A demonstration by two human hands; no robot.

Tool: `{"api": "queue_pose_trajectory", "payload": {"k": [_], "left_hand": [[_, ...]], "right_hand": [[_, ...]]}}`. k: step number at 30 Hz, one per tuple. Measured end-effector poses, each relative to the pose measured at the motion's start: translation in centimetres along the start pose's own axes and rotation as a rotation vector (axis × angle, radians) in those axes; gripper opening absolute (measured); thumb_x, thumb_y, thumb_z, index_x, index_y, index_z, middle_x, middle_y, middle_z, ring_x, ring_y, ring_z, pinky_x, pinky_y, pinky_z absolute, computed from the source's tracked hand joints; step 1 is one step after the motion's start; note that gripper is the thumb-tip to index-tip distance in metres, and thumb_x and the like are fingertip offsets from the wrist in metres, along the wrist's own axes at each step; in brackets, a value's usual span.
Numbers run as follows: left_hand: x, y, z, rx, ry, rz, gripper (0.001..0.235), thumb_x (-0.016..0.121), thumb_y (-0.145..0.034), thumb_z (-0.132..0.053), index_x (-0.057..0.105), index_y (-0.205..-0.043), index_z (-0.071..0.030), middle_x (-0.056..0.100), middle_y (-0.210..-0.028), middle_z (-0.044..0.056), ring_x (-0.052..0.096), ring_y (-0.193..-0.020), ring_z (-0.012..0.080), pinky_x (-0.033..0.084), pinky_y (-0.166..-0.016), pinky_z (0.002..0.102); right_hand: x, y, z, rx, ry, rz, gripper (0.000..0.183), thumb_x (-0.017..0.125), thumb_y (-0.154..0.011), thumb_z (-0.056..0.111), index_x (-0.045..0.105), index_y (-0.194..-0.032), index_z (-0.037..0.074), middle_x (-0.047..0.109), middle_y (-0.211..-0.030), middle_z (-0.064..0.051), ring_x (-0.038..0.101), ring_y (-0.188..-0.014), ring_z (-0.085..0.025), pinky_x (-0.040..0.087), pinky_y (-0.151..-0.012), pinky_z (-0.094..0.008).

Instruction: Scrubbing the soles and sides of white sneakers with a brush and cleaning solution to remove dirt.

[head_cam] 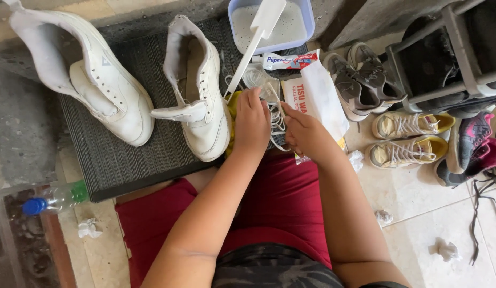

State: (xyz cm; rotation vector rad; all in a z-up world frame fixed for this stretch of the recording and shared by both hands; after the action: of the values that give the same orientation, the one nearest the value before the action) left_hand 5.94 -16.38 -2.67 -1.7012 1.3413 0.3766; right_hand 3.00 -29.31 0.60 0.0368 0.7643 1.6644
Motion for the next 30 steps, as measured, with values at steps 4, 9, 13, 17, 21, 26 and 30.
{"api": "queue_pose_trajectory", "payload": {"k": [4,9,13,17,21,26,30], "left_hand": [[-3.7,-0.8,-2.2,0.028,0.101,-0.06,0.031,0.057,-0.096,0.002,0.046,-0.125,0.003,0.051,-0.121,0.023,0.058,-0.117,0.0405,0.055,-0.097,0.049],[-9.3,-1.9,-5.3,0.241,0.206,-0.265,0.031,0.062,-0.097,-0.007,0.054,-0.126,-0.004,0.049,-0.133,0.018,0.053,-0.126,0.0378,0.052,-0.105,0.048],[-13.3,-5.5,-2.5,0.117,0.03,-0.334,0.033,0.06,-0.103,-0.022,0.054,-0.128,-0.002,0.043,-0.139,0.021,0.048,-0.132,0.0396,0.049,-0.115,0.056],[-13.2,-6.5,5.1,-0.333,-0.533,0.036,0.094,0.079,-0.085,-0.07,0.04,-0.148,-0.012,0.044,-0.15,0.015,0.043,-0.135,0.0381,0.04,-0.112,0.056],[-13.8,-5.2,10.4,-0.269,-0.562,-0.161,0.089,0.09,-0.058,-0.065,0.059,-0.117,-0.006,0.068,-0.087,0.007,0.063,-0.083,0.0295,0.048,-0.066,0.05],[-14.9,-4.8,13.6,-0.527,-0.165,-0.098,0.068,0.087,-0.078,-0.046,0.056,-0.122,-0.004,0.072,-0.092,0.013,0.071,-0.087,0.0357,0.056,-0.072,0.05],[-15.5,-3.8,15.9,-0.588,0.13,-0.311,0.049,0.085,-0.08,-0.034,0.06,-0.111,-0.005,0.067,-0.09,0.014,0.069,-0.088,0.038,0.055,-0.076,0.049]], "right_hand": [[-0.7,2.0,1.7,-0.06,-0.213,0.008,0.048,0.038,-0.104,0.013,0.044,-0.149,-0.002,0.045,-0.055,-0.008,0.046,-0.036,-0.015,0.038,-0.03,-0.026],[-1.6,3.5,2.5,-0.2,-0.409,-0.007,0.05,0.033,-0.106,0.01,0.037,-0.153,-0.005,0.041,-0.058,-0.005,0.045,-0.04,-0.014,0.036,-0.034,-0.023],[-1.1,4.7,3.2,-0.077,-0.482,-0.02,0.056,0.035,-0.102,0.017,0.04,-0.158,0.015,0.034,-0.056,-0.007,0.03,-0.042,-0.016,0.029,-0.041,-0.027],[-0.9,5.6,3.8,-0.175,-0.489,0.017,0.055,0.035,-0.104,0.016,0.037,-0.159,0.016,0.035,-0.056,-0.007,0.033,-0.041,-0.016,0.034,-0.041,-0.026],[-0.5,6.6,5.4,-0.379,-0.493,0.04,0.051,0.028,-0.106,0.003,0.03,-0.156,-0.003,0.039,-0.054,-0.005,0.039,-0.037,-0.012,0.036,-0.034,-0.022],[0.9,6.2,5.4,-0.441,-0.508,0.079,0.051,0.029,-0.106,0.003,0.03,-0.157,0.001,0.041,-0.052,-0.006,0.04,-0.034,-0.013,0.038,-0.032,-0.023],[2.5,6.5,5.9,-0.433,-0.398,0.106,0.051,0.03,-0.107,0.005,0.027,-0.158,0.0,0.045,-0.051,-0.004,0.043,-0.033,-0.013,0.037,-0.031,-0.023]]}}
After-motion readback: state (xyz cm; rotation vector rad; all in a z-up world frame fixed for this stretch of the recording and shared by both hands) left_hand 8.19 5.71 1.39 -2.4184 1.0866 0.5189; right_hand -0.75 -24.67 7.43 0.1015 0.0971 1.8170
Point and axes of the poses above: each hand's wrist, its own y-axis away from the middle knuckle, its own x-axis out of the palm, z = x × y, the point moved 7 cm from there along -y, towards the middle knuckle
